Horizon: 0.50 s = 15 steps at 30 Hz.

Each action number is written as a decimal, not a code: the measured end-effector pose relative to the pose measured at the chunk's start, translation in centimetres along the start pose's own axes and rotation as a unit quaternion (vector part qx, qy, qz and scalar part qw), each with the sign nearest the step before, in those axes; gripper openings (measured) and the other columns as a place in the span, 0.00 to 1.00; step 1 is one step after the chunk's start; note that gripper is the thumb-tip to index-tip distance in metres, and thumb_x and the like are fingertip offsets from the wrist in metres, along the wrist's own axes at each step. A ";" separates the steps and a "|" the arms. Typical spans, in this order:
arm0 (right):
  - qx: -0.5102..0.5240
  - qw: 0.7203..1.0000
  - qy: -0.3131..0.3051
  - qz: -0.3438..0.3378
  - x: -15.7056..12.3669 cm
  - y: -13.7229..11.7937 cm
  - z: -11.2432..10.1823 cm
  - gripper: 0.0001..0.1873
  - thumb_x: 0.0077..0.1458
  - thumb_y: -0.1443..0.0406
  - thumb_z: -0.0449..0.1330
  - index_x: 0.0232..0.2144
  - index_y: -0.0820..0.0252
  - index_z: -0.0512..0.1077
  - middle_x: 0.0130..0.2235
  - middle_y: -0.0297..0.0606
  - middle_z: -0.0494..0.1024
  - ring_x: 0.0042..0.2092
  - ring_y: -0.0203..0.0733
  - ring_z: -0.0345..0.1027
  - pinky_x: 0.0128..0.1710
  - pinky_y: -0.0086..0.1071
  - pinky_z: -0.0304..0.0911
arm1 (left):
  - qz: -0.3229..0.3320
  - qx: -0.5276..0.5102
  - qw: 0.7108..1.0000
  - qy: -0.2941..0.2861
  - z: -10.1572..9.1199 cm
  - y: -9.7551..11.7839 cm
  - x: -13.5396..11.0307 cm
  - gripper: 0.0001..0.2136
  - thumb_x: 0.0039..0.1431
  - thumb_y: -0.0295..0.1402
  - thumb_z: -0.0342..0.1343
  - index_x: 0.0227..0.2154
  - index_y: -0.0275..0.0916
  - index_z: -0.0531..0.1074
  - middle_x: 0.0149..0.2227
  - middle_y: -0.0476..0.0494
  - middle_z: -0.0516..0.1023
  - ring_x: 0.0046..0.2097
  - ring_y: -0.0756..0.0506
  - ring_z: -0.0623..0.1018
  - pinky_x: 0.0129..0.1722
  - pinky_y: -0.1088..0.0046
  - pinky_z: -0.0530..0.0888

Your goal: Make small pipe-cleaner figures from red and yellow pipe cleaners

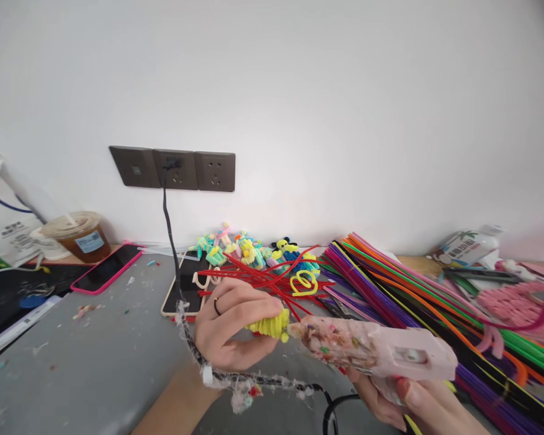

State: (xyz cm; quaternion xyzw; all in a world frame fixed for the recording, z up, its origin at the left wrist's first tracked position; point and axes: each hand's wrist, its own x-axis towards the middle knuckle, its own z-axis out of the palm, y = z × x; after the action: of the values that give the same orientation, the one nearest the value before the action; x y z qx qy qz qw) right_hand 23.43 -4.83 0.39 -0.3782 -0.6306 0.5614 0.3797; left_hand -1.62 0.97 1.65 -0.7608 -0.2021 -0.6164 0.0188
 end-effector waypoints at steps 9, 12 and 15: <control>-0.008 1.000 0.006 0.002 -0.1 0.1 0.1 0.28 0.56 0.38 0.49 0.23 0.52 0.68 0.19 0.34 0.58 0.20 0.39 0.47 0.21 0.35 0.48 | -0.006 -0.005 1.000 0.011 0.3 0.0 -0.2 0.08 0.59 0.30 0.57 0.42 0.41 0.75 0.31 0.43 0.83 0.30 0.45 0.81 0.31 0.67 0.78; -0.007 1.000 0.006 -0.008 -0.1 0.7 0.0 0.29 0.56 0.38 0.49 0.20 0.53 0.65 0.18 0.33 0.57 0.20 0.38 0.46 0.20 0.34 0.48 | -0.009 0.000 1.000 0.015 0.5 0.1 -0.2 0.09 0.59 0.30 0.57 0.42 0.43 0.74 0.31 0.45 0.83 0.29 0.45 0.81 0.31 0.67 0.78; -0.007 1.000 -0.002 -0.011 -0.2 1.1 -0.3 0.29 0.57 0.39 0.49 0.20 0.53 0.65 0.18 0.33 0.58 0.20 0.37 0.47 0.19 0.33 0.48 | -0.008 0.006 1.000 0.018 0.6 0.1 -0.2 0.09 0.58 0.29 0.56 0.41 0.43 0.74 0.30 0.45 0.83 0.29 0.46 0.81 0.30 0.67 0.77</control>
State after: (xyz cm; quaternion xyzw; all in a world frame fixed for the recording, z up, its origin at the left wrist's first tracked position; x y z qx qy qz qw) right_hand 23.88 -4.75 -0.73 -0.3726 -0.6392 0.5537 0.3821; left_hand -1.09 1.03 1.34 -0.7477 -0.2119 -0.6290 0.0222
